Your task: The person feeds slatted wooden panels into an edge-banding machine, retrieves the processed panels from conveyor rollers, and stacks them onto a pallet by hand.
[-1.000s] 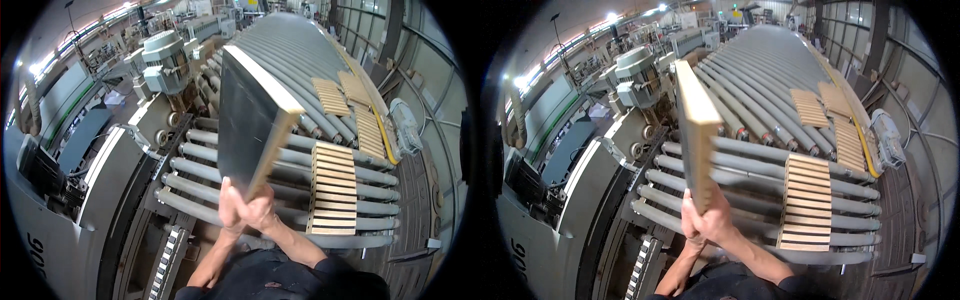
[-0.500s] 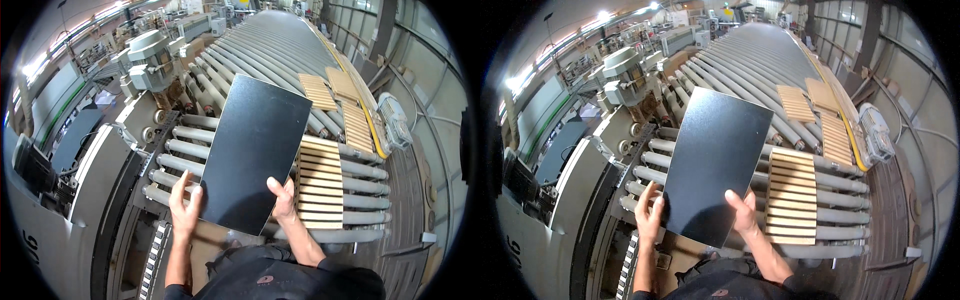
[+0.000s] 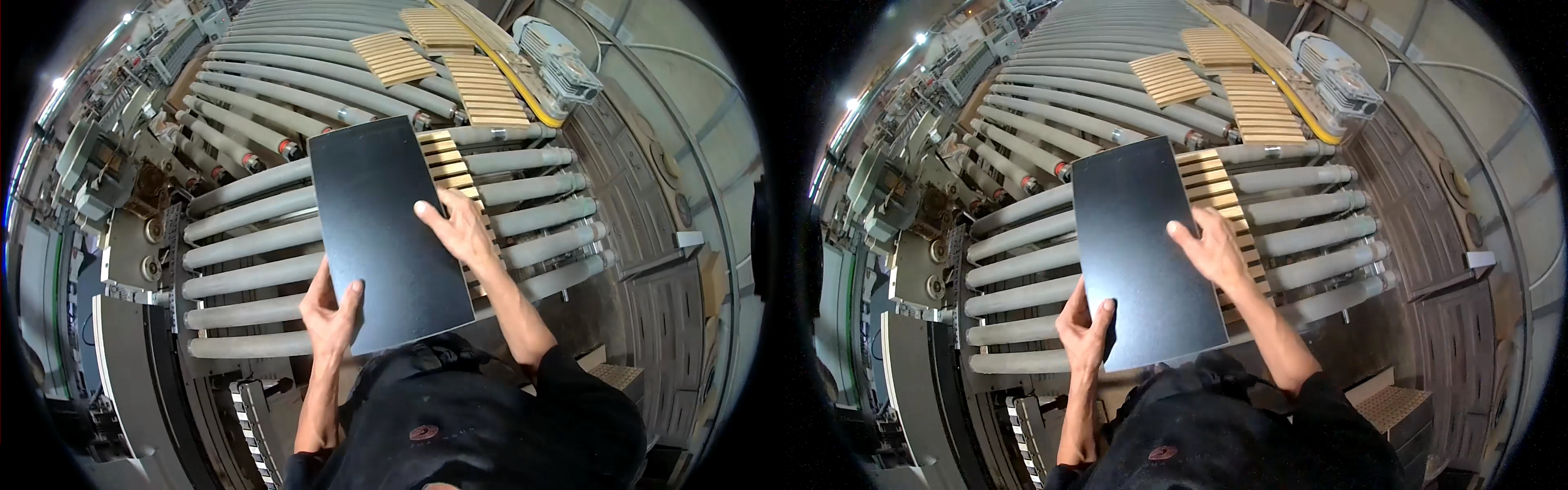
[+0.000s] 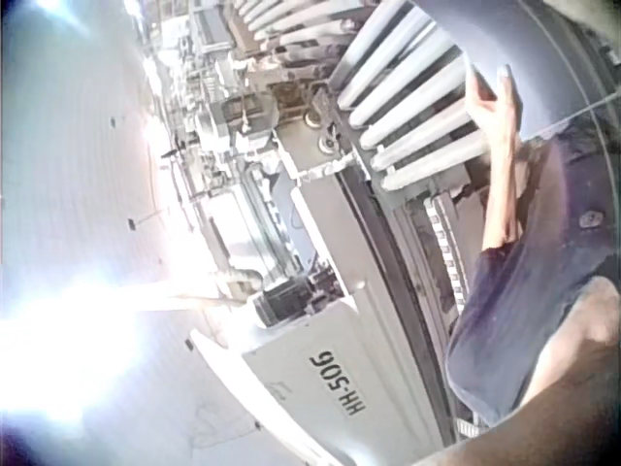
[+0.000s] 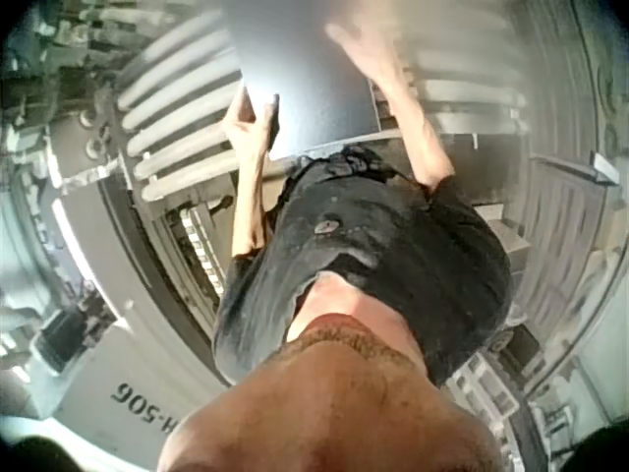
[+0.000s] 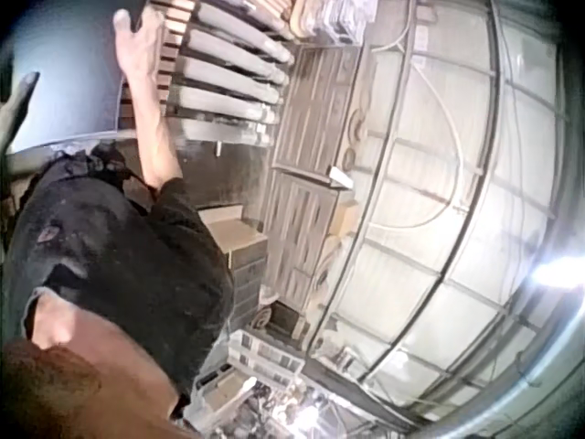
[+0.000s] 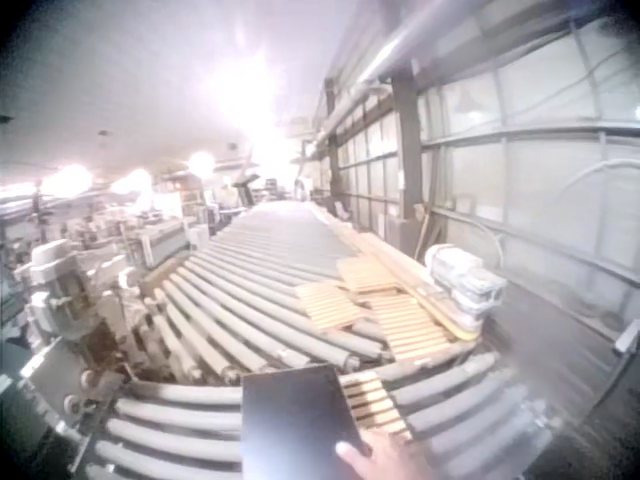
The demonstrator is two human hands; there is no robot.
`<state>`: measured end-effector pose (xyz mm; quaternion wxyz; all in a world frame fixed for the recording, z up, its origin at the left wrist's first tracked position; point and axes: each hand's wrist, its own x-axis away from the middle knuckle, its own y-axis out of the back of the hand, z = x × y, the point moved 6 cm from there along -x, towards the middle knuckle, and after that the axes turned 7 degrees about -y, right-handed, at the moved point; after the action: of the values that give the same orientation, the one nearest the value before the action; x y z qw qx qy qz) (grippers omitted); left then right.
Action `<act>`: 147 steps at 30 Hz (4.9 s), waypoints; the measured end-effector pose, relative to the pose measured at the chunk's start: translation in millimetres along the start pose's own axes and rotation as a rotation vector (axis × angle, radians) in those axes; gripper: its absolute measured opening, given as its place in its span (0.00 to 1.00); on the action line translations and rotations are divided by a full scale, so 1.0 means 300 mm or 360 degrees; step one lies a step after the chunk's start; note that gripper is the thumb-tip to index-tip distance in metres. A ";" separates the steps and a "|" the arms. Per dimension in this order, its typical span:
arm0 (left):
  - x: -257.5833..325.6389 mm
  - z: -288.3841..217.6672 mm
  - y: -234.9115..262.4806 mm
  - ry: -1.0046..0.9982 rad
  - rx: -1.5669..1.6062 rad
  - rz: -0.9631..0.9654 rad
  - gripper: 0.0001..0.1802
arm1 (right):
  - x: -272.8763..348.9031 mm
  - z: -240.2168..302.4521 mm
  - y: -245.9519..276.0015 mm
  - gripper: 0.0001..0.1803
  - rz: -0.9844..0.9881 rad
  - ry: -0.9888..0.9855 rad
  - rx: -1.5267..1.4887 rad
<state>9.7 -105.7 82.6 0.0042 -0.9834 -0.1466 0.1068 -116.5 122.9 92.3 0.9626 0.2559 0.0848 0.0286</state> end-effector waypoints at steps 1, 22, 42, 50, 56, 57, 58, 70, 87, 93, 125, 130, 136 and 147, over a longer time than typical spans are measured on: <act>-0.015 0.024 -0.035 0.0013 0.0019 0.0038 0.36 | -0.006 -0.023 0.034 0.26 -0.0074 -0.0027 0.0091; -0.086 0.158 -0.254 -0.0036 -0.0942 0.0142 0.32 | -0.082 -0.231 0.201 0.21 -0.0146 -0.0314 0.0463; 0.093 0.269 -0.248 0.0452 -0.0059 -0.0211 0.39 | -0.062 -0.414 0.333 0.40 0.0118 -0.0424 0.0148; 0.425 0.198 -0.247 0.0817 0.0193 -0.0803 0.36 | -0.843 -0.233 0.048 0.44 0.1550 0.0123 0.0634; 0.541 0.182 -0.448 0.0783 0.0320 -0.1289 0.43 | -0.878 -0.409 -0.206 0.51 0.2214 -0.0385 0.0397; 0.557 0.189 -0.474 0.0781 0.0370 -0.1341 0.45 | -0.836 -0.385 -0.201 0.51 0.2306 -0.0371 0.0292; 0.560 0.190 -0.499 0.0777 0.0414 -0.1373 0.46 | -0.832 -0.403 -0.194 0.51 0.2312 -0.0348 0.0296; 0.581 0.035 -0.713 0.0865 0.0958 -0.1528 0.38 | -0.602 -0.286 0.177 0.58 0.1932 0.0142 -0.0221; 0.479 0.183 -0.415 -0.0654 -0.0669 -0.0730 0.70 | -0.628 -0.931 0.253 0.44 0.0817 0.1292 0.0881; 0.476 0.223 -0.452 -0.0519 -0.0697 -0.0897 0.72 | -0.585 -0.839 0.242 0.46 0.0920 0.0958 0.0584; 2.276 0.142 -1.045 -0.0383 0.0488 -0.3969 0.44 | 1.710 0.003 -0.551 0.46 0.3730 0.0698 0.0764; 2.573 0.223 -1.091 -0.0342 0.0778 -0.4210 0.38 | 2.199 -0.065 -0.577 0.46 0.3838 0.1058 0.1013; 2.946 0.473 -1.109 -0.0372 0.0708 -0.4662 0.39 | 2.844 -0.272 -0.659 0.49 0.4121 0.1294 0.1497; 3.803 1.184 -0.998 -0.0101 0.1015 -0.5048 0.28 | 4.000 -1.091 -1.176 0.41 0.4064 0.1558 0.2049</act>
<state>914.3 502.5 -490.9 -0.2951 -0.1928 0.9350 -0.0391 1010.1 94.7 -541.3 -0.1031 0.4868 0.1126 0.8601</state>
